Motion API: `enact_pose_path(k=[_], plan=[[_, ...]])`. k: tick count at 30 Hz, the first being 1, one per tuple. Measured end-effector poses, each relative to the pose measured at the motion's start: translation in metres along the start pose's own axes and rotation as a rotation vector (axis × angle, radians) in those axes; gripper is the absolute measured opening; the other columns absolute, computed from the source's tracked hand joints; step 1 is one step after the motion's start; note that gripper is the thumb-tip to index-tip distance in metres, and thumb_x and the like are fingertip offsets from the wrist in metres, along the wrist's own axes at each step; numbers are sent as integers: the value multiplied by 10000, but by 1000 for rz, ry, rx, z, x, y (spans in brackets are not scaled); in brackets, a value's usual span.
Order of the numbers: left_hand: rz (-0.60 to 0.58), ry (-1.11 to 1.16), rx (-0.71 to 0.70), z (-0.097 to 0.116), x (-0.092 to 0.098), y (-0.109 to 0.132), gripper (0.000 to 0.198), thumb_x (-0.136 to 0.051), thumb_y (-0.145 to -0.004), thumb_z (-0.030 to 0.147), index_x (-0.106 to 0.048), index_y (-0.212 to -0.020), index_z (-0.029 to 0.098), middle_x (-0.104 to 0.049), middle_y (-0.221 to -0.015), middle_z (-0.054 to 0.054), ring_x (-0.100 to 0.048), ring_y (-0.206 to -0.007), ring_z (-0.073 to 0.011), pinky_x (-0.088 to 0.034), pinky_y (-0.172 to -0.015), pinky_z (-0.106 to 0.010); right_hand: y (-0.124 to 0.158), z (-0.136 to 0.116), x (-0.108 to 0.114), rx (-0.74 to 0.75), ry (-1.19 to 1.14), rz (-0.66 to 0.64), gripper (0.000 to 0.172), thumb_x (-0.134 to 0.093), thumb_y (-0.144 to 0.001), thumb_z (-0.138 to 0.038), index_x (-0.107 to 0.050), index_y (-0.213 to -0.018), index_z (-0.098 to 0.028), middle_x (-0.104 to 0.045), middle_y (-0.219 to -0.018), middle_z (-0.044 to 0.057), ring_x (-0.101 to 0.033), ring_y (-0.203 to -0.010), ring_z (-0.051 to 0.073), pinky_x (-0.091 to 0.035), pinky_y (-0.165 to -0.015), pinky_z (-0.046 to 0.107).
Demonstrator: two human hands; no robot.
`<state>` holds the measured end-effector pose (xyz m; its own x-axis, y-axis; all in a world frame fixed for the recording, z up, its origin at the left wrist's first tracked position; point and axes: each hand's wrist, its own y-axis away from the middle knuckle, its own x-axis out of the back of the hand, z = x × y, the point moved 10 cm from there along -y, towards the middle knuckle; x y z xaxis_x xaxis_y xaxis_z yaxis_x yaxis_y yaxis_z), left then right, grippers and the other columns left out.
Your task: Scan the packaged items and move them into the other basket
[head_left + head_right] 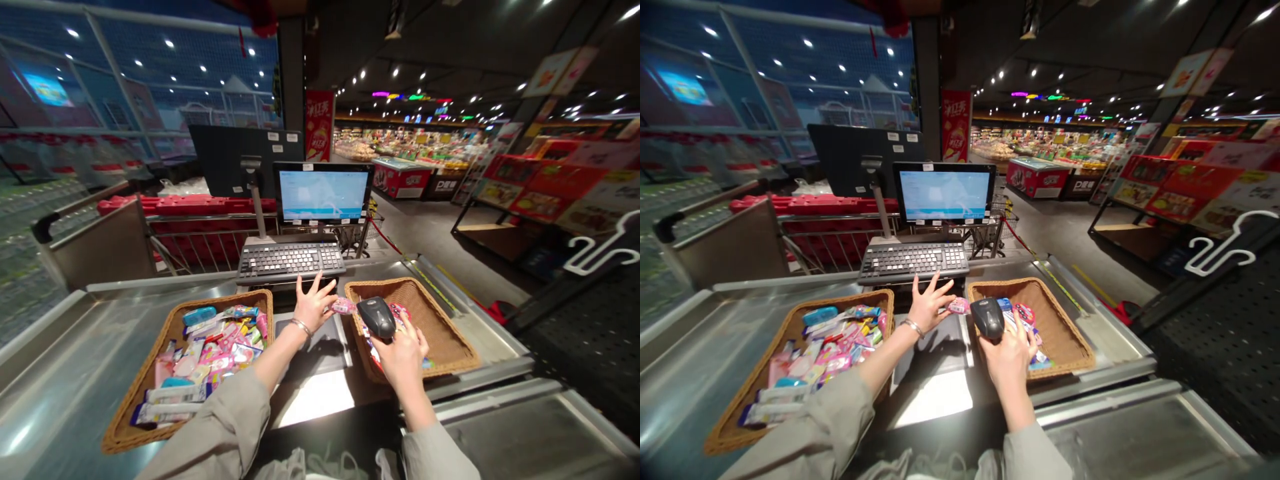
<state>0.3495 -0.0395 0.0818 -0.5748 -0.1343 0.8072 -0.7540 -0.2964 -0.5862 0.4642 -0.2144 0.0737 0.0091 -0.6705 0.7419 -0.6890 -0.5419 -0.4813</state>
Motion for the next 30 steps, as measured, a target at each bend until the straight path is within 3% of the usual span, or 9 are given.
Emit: enact_pose_path(k=[8, 17, 25, 30], plan=[[-44, 67, -91, 33, -20, -16, 275, -679, -799, 373, -663, -1071, 340, -570, -1366, -19, -257, -1428, -319, 124, -1080, -717, 0, 42, 15, -141, -28, 33, 379, -569, -742, -537, -711, -893, -220, -693, -1106, 90, -429, -1290, 267, -181, -1061, 483], [-149, 102, -178, 58, -46, -26, 314, -673, -803, 357, -642, -1115, 351, -545, -1392, -14, -208, -1446, -307, 106, -1068, -736, -1, 76, 32, -238, 12, 90, 474, -491, -760, -606, -715, -848, -197, -675, -1128, 133, -435, -1253, 281, -187, -1052, 478], [-182, 141, -237, 73, -66, -32, 335, -686, -794, 347, -643, -1127, 349, -554, -1384, -24, -231, -1438, -312, 130, -1072, -723, 1, 95, 42, -280, 0, 135, 480, -509, -743, -614, -717, -876, -202, -693, -1080, 115, -456, -1232, 289, -192, -1048, 476], [-166, 171, -252, 91, -74, -38, 313, -577, -875, 349, -609, -1187, 344, -576, -1360, -22, -234, -1440, -290, 108, -1084, -720, 3, 102, 51, -293, 18, 183, 491, -516, -737, -625, -720, -864, -197, -695, -1072, 128, -480, -1215, 291, -216, -1044, 472]])
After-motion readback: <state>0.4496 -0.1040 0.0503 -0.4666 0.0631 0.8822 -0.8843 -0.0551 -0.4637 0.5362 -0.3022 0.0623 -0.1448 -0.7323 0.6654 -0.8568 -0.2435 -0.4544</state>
